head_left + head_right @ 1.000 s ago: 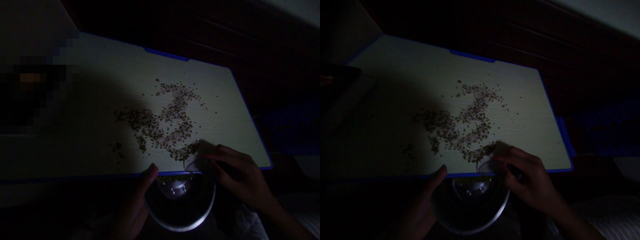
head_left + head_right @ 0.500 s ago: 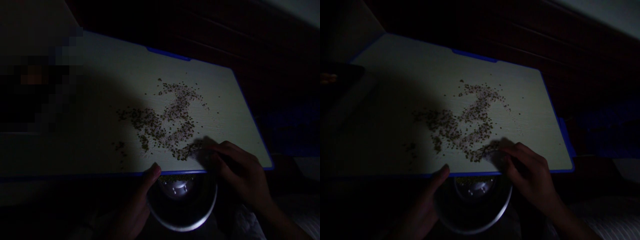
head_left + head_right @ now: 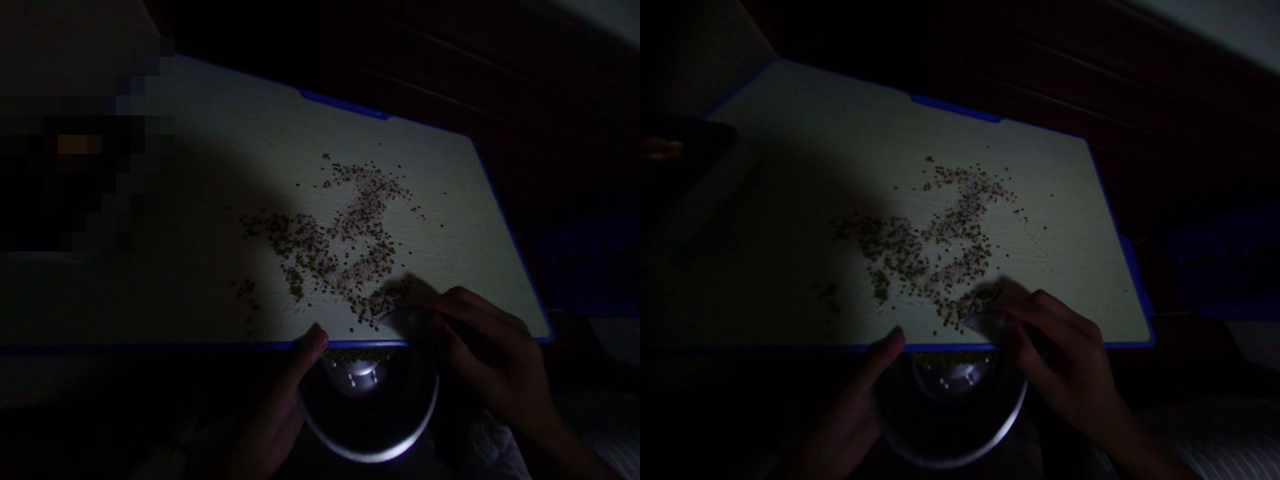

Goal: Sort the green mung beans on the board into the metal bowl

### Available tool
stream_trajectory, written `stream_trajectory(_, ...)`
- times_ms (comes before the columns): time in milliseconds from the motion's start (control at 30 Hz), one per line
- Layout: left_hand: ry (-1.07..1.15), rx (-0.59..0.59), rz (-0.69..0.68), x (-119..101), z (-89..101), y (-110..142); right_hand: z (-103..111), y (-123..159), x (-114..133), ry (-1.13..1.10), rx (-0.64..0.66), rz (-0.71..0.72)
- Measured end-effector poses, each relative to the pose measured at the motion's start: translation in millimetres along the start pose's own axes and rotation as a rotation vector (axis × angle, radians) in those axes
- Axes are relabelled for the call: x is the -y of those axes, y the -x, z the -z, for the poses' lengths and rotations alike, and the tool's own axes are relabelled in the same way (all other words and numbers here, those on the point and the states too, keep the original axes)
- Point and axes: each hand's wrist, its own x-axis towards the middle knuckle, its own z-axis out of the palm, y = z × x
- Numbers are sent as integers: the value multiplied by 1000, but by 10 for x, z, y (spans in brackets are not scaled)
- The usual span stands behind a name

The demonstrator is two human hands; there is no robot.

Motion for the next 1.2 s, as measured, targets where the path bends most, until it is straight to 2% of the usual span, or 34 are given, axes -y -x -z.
stream_trajectory(300,-18,-15,-9,3,-1,39,-55,38,7,13,0,0)
stream_trajectory(567,-12,94,-39,9,-14,45,-80,-13,41,56,-42,-55)
stream_trajectory(933,16,48,17,-7,-2,53,-86,-42,66,59,-63,-145)
stream_trajectory(1200,15,111,-19,-19,-54,45,-127,-76,56,67,-60,-95)
